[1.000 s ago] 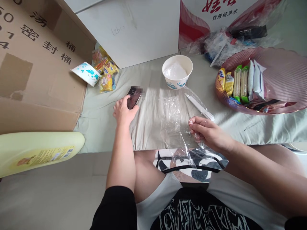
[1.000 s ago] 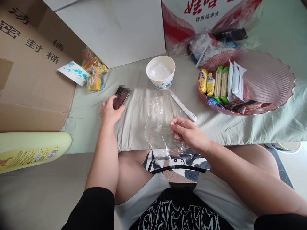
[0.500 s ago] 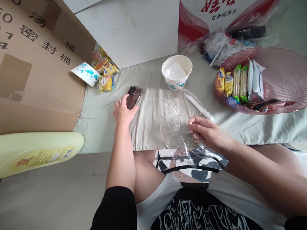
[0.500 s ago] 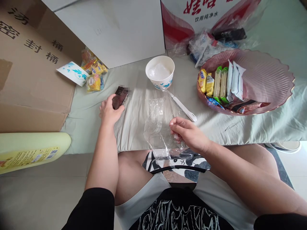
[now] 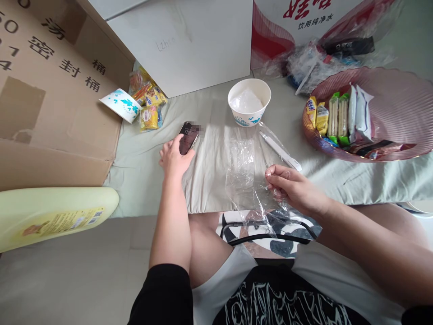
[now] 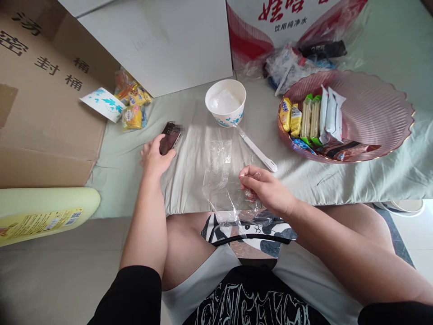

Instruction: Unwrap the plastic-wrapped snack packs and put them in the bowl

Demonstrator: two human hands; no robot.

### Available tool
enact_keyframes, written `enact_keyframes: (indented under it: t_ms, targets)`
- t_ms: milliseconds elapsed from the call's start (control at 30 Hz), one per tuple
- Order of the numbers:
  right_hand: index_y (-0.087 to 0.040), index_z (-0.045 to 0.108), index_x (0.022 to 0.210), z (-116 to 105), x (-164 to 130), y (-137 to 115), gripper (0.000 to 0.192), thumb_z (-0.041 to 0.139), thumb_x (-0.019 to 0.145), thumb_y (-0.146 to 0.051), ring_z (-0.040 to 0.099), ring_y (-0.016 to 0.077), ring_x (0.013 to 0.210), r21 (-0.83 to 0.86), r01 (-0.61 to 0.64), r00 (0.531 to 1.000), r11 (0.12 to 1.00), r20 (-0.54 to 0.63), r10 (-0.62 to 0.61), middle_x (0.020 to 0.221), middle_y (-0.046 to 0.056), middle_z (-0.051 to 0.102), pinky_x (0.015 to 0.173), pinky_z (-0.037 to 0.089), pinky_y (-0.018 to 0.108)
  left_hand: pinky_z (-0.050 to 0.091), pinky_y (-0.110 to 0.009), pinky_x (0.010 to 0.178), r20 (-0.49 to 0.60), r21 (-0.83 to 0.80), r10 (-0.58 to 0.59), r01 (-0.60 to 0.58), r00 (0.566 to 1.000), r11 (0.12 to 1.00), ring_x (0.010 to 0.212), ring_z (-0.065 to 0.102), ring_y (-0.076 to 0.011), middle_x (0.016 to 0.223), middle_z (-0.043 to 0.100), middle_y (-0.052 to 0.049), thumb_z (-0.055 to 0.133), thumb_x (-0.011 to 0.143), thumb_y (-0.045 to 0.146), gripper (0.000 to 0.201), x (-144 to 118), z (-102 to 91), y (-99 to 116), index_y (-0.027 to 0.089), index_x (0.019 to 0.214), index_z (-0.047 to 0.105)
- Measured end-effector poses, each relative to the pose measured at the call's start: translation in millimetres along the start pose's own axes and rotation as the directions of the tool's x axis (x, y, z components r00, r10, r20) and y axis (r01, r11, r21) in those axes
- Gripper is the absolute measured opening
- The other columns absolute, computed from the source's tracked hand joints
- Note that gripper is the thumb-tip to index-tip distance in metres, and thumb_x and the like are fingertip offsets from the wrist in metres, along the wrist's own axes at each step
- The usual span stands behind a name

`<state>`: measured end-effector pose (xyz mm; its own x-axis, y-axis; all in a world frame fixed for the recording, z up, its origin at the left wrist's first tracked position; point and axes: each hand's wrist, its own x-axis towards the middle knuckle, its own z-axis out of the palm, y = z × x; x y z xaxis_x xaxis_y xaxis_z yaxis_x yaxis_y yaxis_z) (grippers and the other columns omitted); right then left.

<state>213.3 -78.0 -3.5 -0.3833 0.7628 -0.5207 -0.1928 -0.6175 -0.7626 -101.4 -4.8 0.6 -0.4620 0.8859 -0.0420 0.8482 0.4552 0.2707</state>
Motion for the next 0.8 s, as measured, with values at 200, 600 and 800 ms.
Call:
enact_keyframes:
  t_ms: [200, 600, 800]
  targets:
    - [-0.021, 0.057, 0.081, 2, -1, -2, 0.041, 0.086, 0.071, -0.048, 0.039, 0.0072, 0.051, 0.005, -0.002, 1.000, 1.000, 0.001, 0.002, 0.067, -0.004, 0.052, 0.048, 0.027, 0.025, 0.035, -0.060, 0.121, -0.098, -0.039, 0.005, -0.008, 0.995, 0.999, 0.145, 0.045, -0.0408, 0.150, 0.057, -0.012, 0.073, 0.079, 0.036, 0.074, -4, -7.2, 5, 0.033, 0.150, 0.052]
    - [-0.021, 0.062, 0.080, -9, -6, 2, 0.021, 0.073, 0.084, -0.038, 0.065, 0.0162, 0.084, -0.178, 0.346, 0.938, 0.921, 0.048, -0.343, 0.103, 0.006, 0.067, 0.069, 0.051, 0.030, 0.056, -0.041, 0.094, 0.247, -0.631, 0.473, -0.231, 0.846, 0.741, 0.114, 0.069, -0.0285, 0.137, 0.069, -0.014, 0.077, 0.076, 0.060, 0.068, -118, 13.9, 68, 0.021, 0.129, 0.062]
    - [-0.020, 0.063, 0.078, -15, -9, 1, 0.021, 0.071, 0.090, -0.037, 0.070, 0.0271, 0.117, -0.263, 0.521, 0.853, 0.812, 0.165, -0.495, 0.157, 0.009, 0.052, 0.098, 0.057, 0.045, 0.057, -0.037, 0.096, 0.326, -0.777, 0.520, -0.090, 0.789, 0.623, 0.116, 0.072, -0.0259, 0.125, 0.076, -0.009, 0.074, 0.077, 0.029, 0.037, -108, 33.9, 75, 0.022, 0.113, 0.071]
